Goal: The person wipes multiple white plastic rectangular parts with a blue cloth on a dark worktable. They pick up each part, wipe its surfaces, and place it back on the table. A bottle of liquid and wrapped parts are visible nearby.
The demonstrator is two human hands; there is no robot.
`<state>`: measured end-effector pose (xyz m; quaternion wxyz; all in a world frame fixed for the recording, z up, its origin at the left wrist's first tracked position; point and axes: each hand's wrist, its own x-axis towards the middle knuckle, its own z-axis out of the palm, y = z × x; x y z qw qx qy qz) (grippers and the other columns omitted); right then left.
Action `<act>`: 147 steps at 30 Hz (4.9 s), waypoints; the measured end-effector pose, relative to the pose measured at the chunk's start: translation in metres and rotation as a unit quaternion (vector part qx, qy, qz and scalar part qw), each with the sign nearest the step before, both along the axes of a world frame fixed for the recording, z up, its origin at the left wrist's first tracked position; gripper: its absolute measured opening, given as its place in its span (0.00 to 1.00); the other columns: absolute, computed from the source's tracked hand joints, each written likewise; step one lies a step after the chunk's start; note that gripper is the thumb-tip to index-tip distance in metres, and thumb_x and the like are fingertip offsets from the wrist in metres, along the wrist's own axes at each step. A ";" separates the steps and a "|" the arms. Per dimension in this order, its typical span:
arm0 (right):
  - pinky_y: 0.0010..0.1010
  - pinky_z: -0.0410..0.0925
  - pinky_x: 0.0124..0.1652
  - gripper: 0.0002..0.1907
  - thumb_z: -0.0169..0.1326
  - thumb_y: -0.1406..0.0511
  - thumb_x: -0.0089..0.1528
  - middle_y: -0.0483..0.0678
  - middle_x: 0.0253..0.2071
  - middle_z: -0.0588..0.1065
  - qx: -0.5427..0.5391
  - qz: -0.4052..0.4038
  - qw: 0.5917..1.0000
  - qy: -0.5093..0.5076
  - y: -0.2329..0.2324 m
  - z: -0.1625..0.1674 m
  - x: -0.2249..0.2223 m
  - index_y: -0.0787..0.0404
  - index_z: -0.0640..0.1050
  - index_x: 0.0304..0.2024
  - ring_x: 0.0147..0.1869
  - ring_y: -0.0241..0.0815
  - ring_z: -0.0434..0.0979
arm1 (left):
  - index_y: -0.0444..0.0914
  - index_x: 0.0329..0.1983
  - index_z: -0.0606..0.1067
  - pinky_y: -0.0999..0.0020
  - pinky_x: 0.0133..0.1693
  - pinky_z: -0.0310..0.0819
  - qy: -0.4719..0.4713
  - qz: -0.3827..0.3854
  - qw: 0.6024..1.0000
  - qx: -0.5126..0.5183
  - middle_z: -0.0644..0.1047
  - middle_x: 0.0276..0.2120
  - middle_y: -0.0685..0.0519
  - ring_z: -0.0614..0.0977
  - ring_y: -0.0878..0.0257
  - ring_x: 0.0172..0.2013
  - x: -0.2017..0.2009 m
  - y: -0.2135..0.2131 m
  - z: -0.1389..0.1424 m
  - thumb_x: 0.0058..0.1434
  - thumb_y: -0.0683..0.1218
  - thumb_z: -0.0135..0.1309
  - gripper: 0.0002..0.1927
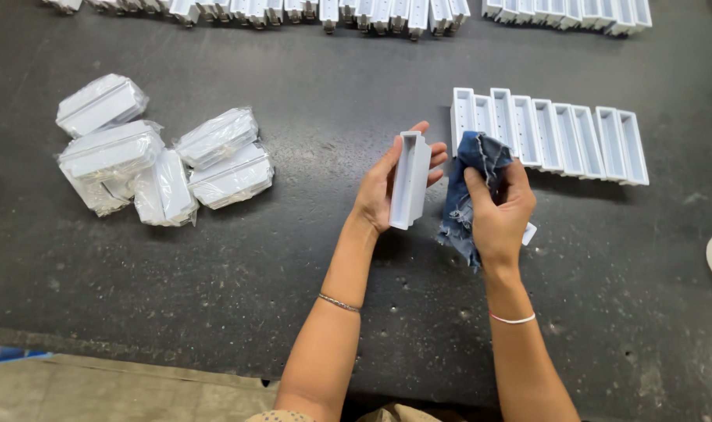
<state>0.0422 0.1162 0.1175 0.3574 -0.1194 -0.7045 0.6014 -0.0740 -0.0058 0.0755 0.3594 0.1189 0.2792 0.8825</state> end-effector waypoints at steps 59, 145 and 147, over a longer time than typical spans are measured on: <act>0.30 0.68 0.48 0.13 0.56 0.73 0.68 0.52 0.48 0.73 0.218 -0.018 0.975 -0.037 -0.024 0.003 -0.002 0.68 0.76 0.56 0.48 0.40 0.73 | 0.36 0.62 0.70 0.73 0.48 0.76 0.334 0.190 0.898 -0.216 0.79 0.46 0.49 0.80 0.68 0.47 0.005 0.035 -0.027 0.78 0.67 0.37 0.32; 0.28 0.69 0.44 0.19 0.61 0.76 0.61 0.47 0.42 0.76 0.229 -0.019 0.973 -0.019 -0.006 0.019 0.006 0.59 0.80 0.55 0.44 0.38 0.76 | 0.42 0.42 0.78 0.73 0.31 0.77 0.161 0.030 0.962 -0.218 0.80 0.32 0.57 0.80 0.70 0.30 -0.001 0.027 -0.022 0.68 0.53 0.54 0.11; 0.27 0.70 0.46 0.21 0.59 0.78 0.60 0.47 0.45 0.77 0.222 -0.003 0.975 -0.006 -0.007 0.020 0.006 0.59 0.81 0.54 0.47 0.37 0.78 | 0.42 0.42 0.78 0.73 0.32 0.76 0.151 0.036 0.967 -0.200 0.80 0.32 0.57 0.80 0.70 0.31 -0.001 0.026 -0.022 0.69 0.53 0.54 0.11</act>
